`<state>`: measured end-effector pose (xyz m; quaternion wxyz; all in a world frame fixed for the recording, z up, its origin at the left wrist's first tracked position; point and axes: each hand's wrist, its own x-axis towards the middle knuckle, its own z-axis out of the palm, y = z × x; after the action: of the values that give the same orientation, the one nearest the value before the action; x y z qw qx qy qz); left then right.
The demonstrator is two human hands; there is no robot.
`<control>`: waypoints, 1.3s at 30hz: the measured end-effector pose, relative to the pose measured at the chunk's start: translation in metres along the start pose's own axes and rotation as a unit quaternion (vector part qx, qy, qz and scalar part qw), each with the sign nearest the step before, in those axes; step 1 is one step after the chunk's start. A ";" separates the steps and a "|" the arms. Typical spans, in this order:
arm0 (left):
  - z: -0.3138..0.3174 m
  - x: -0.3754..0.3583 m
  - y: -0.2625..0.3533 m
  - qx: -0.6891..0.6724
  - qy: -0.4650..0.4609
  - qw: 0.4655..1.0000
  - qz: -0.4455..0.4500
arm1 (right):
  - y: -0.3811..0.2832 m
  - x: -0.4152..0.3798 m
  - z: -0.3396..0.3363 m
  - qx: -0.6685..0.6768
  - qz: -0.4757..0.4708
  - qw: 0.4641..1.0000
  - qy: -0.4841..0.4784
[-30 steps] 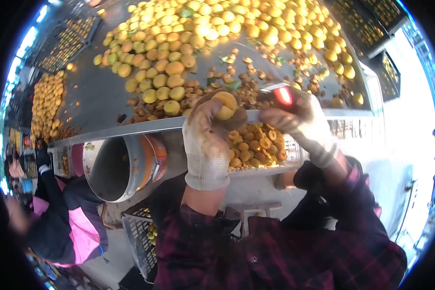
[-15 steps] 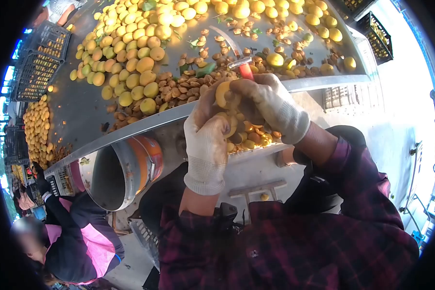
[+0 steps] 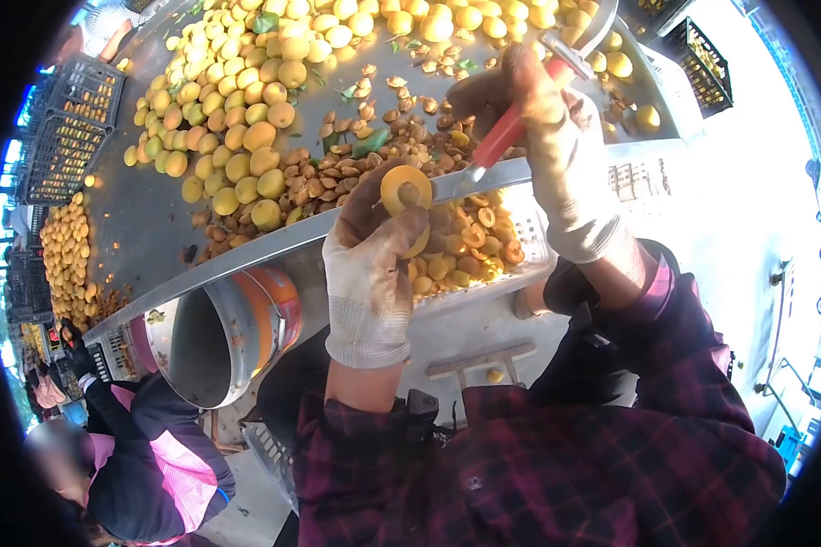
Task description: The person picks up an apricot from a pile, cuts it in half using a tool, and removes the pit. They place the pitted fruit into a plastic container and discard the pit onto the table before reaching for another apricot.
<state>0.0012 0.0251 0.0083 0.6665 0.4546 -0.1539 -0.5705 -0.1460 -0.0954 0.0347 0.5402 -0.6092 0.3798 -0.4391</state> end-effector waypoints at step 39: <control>-0.020 0.006 -0.019 0.111 0.031 0.977 0.178 | 0.007 -0.009 0.041 -0.219 0.050 0.953 -0.202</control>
<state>0.0052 0.0294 -0.0190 0.7074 0.5084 -0.2736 -0.4076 -0.1104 -0.0751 0.0256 0.4804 -0.7689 0.3790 -0.1854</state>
